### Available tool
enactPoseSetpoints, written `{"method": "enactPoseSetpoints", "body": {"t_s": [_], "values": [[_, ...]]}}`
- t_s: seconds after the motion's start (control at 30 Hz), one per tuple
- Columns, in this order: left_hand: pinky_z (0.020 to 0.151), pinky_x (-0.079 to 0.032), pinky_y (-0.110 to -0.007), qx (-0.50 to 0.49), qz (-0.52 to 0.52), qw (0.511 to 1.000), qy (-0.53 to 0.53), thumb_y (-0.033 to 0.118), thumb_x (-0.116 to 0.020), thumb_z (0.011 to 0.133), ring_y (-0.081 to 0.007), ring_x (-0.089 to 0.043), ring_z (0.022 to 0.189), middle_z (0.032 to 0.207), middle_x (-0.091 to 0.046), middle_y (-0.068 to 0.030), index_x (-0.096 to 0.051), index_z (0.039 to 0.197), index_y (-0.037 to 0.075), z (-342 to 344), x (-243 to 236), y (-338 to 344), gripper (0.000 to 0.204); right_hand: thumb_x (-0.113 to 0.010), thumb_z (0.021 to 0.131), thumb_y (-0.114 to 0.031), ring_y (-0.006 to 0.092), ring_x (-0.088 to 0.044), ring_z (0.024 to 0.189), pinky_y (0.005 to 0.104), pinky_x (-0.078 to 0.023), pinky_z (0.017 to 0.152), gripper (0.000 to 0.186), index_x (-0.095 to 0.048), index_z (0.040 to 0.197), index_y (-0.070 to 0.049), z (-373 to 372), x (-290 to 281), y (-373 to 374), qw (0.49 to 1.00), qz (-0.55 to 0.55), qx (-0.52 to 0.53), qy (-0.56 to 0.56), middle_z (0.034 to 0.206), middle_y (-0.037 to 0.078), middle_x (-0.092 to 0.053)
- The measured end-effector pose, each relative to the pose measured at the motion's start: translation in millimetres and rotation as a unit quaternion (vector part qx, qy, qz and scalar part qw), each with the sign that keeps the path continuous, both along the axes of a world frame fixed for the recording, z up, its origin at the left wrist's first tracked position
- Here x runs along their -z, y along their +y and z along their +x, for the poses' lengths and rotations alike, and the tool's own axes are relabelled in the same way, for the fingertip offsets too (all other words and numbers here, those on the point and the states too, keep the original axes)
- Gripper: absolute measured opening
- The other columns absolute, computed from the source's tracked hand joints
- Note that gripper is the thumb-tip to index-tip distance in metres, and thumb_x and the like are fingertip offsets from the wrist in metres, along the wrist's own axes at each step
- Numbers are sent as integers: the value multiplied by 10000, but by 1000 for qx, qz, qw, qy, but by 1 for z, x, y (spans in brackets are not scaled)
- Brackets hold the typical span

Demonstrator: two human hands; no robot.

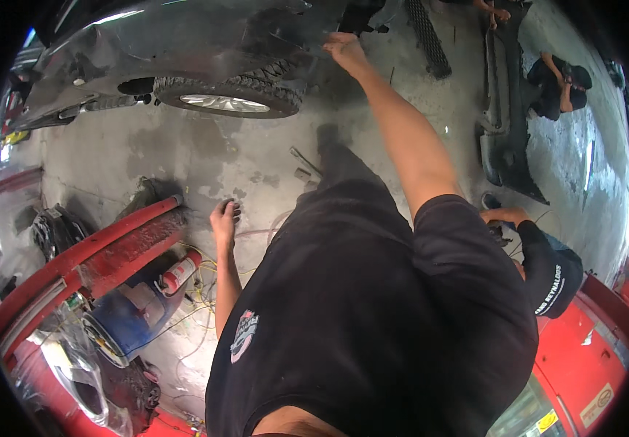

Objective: The person works on the front fender and headlight area of a vehicle, handling parts of the body panel and checking the fit near the wheel well and engine bay.

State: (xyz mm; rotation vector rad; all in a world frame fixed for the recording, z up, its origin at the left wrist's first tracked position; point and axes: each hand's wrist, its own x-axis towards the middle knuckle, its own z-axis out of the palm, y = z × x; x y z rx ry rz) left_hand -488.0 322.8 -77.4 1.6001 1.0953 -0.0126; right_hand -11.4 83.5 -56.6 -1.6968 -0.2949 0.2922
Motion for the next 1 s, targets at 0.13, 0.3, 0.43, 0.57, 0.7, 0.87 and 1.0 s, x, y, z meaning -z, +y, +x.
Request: {"method": "enactPoseSetpoints", "body": {"t_s": [0.13,0.3,0.43,0.57,0.7,0.87,1.0], "values": [[823,-512,-439,259,296,918,-43,163,-598,920,-400,-656,923,1025,-687,-214,-684,1085,-2,78,-30,-18,249,-562,917,-52,270,-676,1010,379,-530,886,272,-655,1159,30,7,3,42,967,-173,-90,-166,1119,173,-699],[955,-473,-461,370,452,793,-170,90,-598,855,-398,-564,1119,1212,-587,-231,-586,1184,-25,248,-87,-59,349,-504,844,-40,327,-658,1078,395,-520,934,366,-669,1169,-9,29,13,67,940,-198,-154,-232,1176,199,-671],[1003,-441,-469,450,634,593,-209,55,-563,839,-384,-592,1082,1155,-615,-228,-577,1140,-29,363,-108,-70,312,-523,845,-30,329,-660,1056,392,-521,904,308,-678,1109,-1,45,25,71,924,-187,-173,-286,1114,201,-685],[972,-473,-457,515,632,570,-103,50,-553,842,-352,-631,1040,1074,-661,-205,-585,1115,-9,411,-112,-64,281,-556,846,-83,352,-654,1011,409,-516,854,238,-672,1036,-1,48,31,73,957,-93,-222,-160,1043,222,-678],[884,-521,-463,586,582,561,47,74,-541,863,-364,-665,1018,1006,-705,-187,-623,1087,-2,437,-120,-64,250,-563,830,-113,364,-653,969,421,-515,834,254,-683,1038,-32,26,38,63,946,-193,-117,-234,1020,222,-673],[891,-527,-459,654,538,515,131,99,-520,884,-359,-657,1082,1068,-699,-207,-665,1064,15,460,-125,-69,245,-553,774,-78,381,-652,975,457,-522,846,294,-724,1012,-98,16,35,60,983,-120,-107,-89,997,205,-687],[920,-512,-463,612,507,577,189,149,-520,885,-350,-657,1077,1056,-696,-219,-706,1021,44,472,-114,-72,253,-597,781,-118,383,-655,952,463,-533,804,203,-713,943,-76,19,33,67,969,-168,-121,-136,986,191,-691]]}}
